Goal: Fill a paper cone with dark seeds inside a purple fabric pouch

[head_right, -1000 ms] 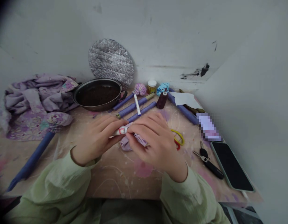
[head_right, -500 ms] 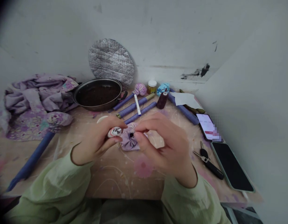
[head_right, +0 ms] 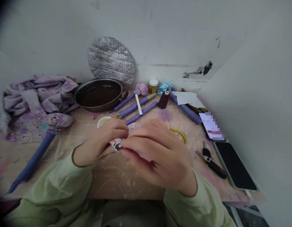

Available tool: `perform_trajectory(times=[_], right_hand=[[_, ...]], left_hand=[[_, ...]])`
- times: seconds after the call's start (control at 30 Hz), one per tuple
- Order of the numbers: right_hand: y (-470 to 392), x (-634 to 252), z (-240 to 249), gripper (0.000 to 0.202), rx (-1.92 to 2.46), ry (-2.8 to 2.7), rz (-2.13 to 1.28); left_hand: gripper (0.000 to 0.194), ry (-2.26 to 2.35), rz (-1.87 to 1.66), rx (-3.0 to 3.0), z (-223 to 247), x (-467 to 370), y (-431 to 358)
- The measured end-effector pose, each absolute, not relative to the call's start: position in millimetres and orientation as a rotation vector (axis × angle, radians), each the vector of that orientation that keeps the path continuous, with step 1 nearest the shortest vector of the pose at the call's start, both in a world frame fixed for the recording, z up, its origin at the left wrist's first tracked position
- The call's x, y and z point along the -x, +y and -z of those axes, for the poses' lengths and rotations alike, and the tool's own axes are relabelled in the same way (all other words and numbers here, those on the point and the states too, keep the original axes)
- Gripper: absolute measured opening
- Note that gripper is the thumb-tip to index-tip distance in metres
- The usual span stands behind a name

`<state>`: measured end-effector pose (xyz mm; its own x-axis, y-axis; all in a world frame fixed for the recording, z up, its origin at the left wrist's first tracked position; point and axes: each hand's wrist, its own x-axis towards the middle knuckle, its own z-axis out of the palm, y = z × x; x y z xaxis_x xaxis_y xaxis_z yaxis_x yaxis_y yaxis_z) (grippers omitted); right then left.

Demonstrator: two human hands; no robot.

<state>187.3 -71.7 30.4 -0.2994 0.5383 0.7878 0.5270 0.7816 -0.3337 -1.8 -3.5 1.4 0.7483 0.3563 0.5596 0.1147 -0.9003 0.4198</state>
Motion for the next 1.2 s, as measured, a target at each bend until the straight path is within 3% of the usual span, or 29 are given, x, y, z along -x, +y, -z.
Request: perform_trajectory(times=[0.4,0.93,1.1,1.2], right_hand=[[-69,-181,-27,0.008,0.984,-1.988,0.395],[-69,-182,-26,0.007,0.96,-1.927,0.146],[-68,-189,-27,0.016,0.898,-1.988,0.209],[-67,-190,-27,0.012,0.906,-2.026,0.224]], left_hand=[[0.04,0.485,-1.007,-2.729,-1,0,-3],[0.037,0.528,-1.108,-2.778,1,3,2],[0.038,0.561,-1.097,-2.813,1,3,3],[0.041,0.553,-1.03,-2.813,1,3,2]])
